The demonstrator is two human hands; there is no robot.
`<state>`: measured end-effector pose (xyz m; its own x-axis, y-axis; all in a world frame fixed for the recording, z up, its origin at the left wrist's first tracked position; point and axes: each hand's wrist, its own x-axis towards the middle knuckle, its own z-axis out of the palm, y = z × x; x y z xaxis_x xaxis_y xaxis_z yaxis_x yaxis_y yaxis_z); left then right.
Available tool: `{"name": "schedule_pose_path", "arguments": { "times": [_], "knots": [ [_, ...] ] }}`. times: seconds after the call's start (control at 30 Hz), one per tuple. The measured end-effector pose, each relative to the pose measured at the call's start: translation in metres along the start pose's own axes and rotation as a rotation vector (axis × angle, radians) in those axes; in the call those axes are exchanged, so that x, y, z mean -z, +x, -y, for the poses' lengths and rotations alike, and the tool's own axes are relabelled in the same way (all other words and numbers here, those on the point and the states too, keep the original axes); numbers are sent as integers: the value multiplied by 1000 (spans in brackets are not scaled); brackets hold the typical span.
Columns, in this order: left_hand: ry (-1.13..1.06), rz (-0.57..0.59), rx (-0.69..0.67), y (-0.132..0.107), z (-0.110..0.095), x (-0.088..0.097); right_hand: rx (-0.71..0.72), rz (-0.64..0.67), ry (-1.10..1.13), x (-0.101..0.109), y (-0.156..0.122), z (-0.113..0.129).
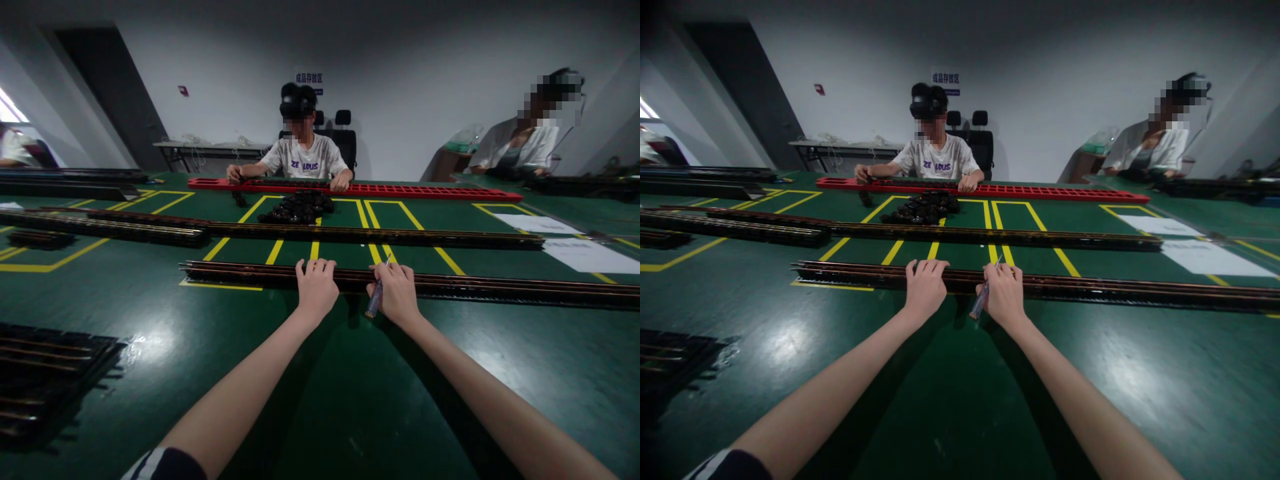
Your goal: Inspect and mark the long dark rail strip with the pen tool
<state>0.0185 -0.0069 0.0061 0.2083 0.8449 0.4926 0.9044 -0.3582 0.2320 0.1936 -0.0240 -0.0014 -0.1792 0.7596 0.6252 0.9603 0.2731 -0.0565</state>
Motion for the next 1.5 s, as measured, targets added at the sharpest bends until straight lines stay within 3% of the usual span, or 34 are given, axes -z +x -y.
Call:
{"name": "schedule_pose_path", "arguments": {
  "times": [0.37, 0.5, 0.57, 0.8, 1.27, 1.5],
  "knots": [
    [-35, 27, 6, 1, 1, 0, -95, -83, 129, 1, -3, -21],
    [-28, 24, 4, 1, 1, 0, 77, -22, 92, 4, -2, -14],
    [-25, 20, 5, 1, 1, -1, 95, 6, 62, 4, -1, -11],
    [-11, 25, 8, 0, 0, 2, 41, 24, 55, 3, -1, -13],
    [-15, 21, 5, 1, -1, 1, 77, 20, 38, 4, 0, -11],
    [-8, 41, 13, 1, -1, 3, -9, -3, -24, -1, 1, -8]
  ]
}}
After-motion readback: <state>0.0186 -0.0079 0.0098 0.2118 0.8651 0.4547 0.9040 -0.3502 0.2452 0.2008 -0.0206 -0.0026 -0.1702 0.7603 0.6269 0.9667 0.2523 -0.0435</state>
